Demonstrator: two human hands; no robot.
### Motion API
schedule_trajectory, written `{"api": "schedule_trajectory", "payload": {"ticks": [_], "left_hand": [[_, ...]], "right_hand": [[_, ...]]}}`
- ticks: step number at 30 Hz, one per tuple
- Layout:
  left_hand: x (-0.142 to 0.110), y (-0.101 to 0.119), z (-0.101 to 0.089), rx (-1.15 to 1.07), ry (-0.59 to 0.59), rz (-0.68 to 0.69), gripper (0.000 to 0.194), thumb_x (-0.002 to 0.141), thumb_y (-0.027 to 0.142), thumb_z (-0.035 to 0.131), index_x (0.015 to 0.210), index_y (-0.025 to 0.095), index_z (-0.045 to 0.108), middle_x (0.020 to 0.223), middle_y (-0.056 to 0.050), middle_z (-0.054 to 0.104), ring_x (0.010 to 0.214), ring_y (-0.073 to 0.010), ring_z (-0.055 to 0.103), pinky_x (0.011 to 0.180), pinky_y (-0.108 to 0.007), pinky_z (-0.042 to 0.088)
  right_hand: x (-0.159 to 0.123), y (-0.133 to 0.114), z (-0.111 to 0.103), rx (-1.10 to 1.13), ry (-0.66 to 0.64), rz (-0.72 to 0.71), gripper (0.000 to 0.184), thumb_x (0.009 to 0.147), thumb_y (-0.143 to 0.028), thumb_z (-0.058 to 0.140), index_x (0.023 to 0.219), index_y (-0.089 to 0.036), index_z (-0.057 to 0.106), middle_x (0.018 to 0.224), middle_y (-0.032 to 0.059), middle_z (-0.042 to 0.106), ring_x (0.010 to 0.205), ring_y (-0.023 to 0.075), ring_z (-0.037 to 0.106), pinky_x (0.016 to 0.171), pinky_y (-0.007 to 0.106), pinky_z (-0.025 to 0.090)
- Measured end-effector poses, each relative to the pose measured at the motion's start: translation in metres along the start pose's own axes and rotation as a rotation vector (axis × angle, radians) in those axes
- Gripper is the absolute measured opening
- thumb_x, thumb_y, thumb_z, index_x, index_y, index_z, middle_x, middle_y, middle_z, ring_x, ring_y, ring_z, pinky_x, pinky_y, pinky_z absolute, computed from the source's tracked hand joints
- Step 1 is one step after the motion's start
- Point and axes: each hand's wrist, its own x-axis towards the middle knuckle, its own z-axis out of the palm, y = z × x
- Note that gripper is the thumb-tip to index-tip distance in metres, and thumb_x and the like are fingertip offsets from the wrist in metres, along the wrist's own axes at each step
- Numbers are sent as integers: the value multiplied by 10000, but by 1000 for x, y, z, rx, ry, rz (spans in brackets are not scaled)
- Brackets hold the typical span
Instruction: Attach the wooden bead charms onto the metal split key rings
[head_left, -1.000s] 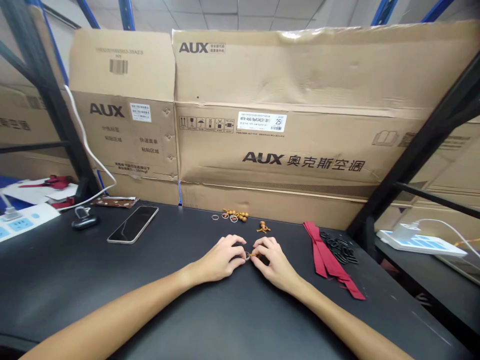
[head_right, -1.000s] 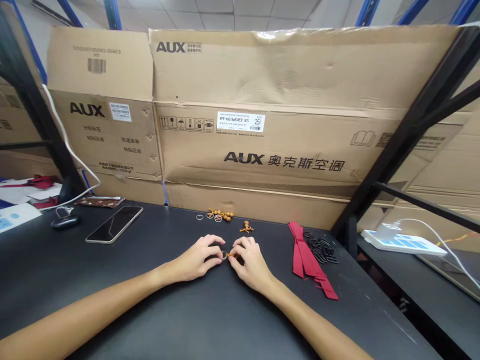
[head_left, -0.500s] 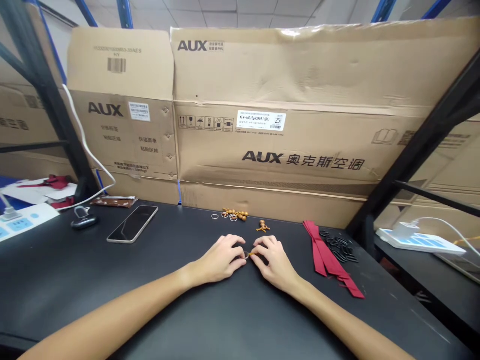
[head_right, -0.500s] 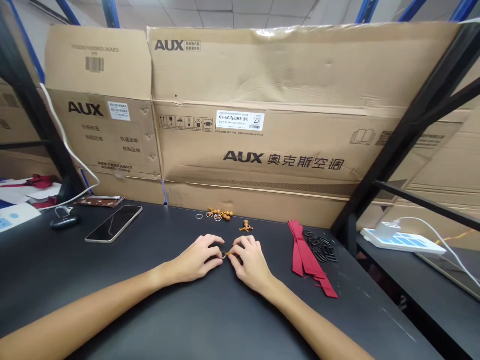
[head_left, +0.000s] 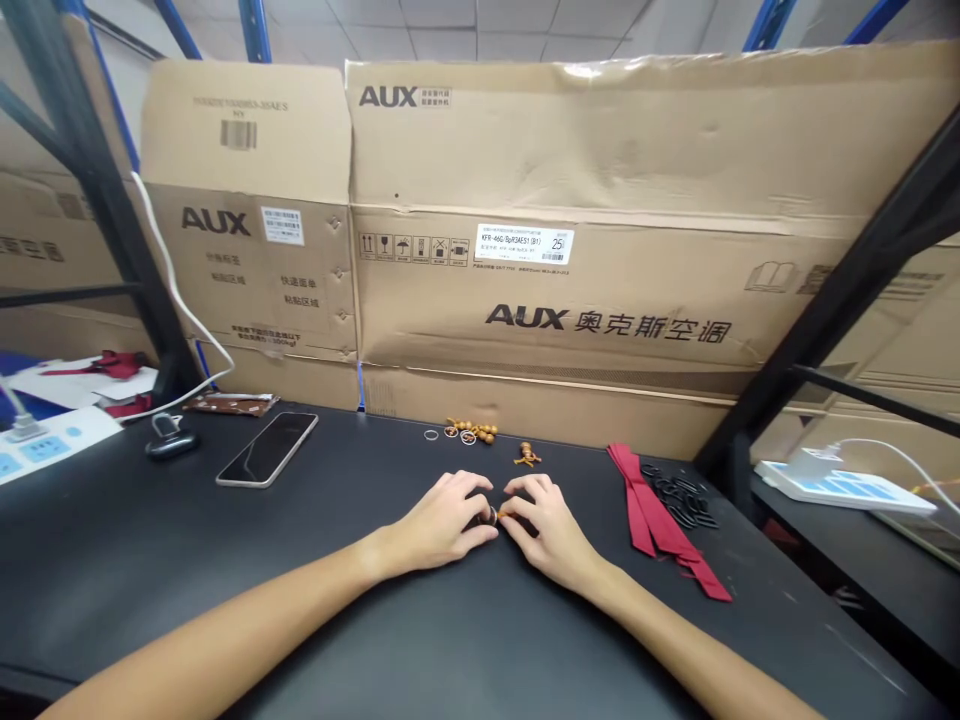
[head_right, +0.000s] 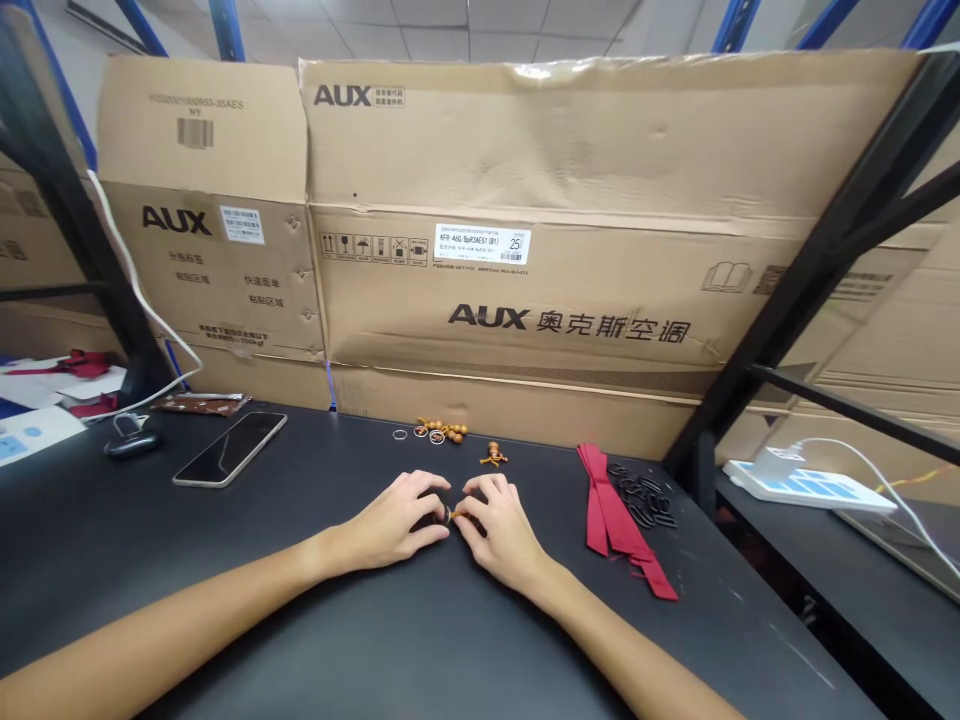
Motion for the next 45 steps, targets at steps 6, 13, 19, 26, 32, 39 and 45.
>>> {"api": "schedule_trajectory", "payload": {"ticks": [6, 13, 19, 26, 32, 39, 45], "left_hand": [[1, -2, 2, 15, -5, 47, 158, 929, 241, 504, 896, 207, 656, 1232, -78, 540, 1138, -233, 497, 940, -377, 404], [1, -4, 2, -8, -36, 48, 167, 933, 235, 497, 891, 221, 658, 1245, -61, 532, 1117, -221, 509, 953, -366, 405], [2, 0, 1, 63, 6, -7, 154, 934, 235, 465, 883, 195, 605, 1163, -71, 553, 1032, -214, 535, 902, -358, 411], [1, 2, 2, 196, -64, 10, 200, 904, 304, 503, 758, 185, 568, 763, -40, 556, 764, -190, 542, 763, -332, 412], [-2, -10, 5, 231, 6, -154, 377, 914, 434, 486, 1155, 159, 577, 1193, -132, 590, 1136, -289, 516, 951, -430, 397], [-7, -34, -4, 159, -129, -125, 514, 919, 505, 457, 1319, 188, 511, 1412, -116, 461, 1306, -273, 419, 1082, -414, 329], [-7, -38, -10, 144, -209, -113, 542, 941, 501, 403, 1357, 162, 481, 1449, -129, 406, 1343, -287, 366, 1115, -424, 287]], "right_hand": [[0, -1, -1, -6, -30, -14, 111, 887, -235, 542, 864, -241, 651, 1066, 78, 569, 1016, 255, 489, 820, 429, 444], [2, 5, 4, -76, 13, 82, 94, 861, -240, 574, 848, -249, 667, 1048, 81, 579, 981, 268, 503, 782, 431, 448], [3, 5, 2, -43, 89, 71, 136, 840, -291, 606, 968, -247, 623, 1087, 94, 561, 1020, 270, 509, 821, 422, 449], [-1, 3, 0, -59, -21, 0, 350, 912, -303, 483, 581, -208, 539, 580, 11, 544, 593, 159, 522, 626, 305, 406], [-2, 12, -1, 3, -189, 6, 424, 911, -434, 509, 1286, -237, 525, 1389, 109, 486, 1273, 269, 443, 1014, 468, 393], [-2, 15, -7, 34, -367, 50, 580, 924, -546, 417, 1431, -269, 368, 1522, 69, 292, 1407, 265, 244, 1148, 513, 217], [0, 15, -9, 28, -432, 91, 590, 935, -569, 357, 1452, -286, 321, 1543, 27, 234, 1428, 242, 171, 1173, 472, 157]]}}
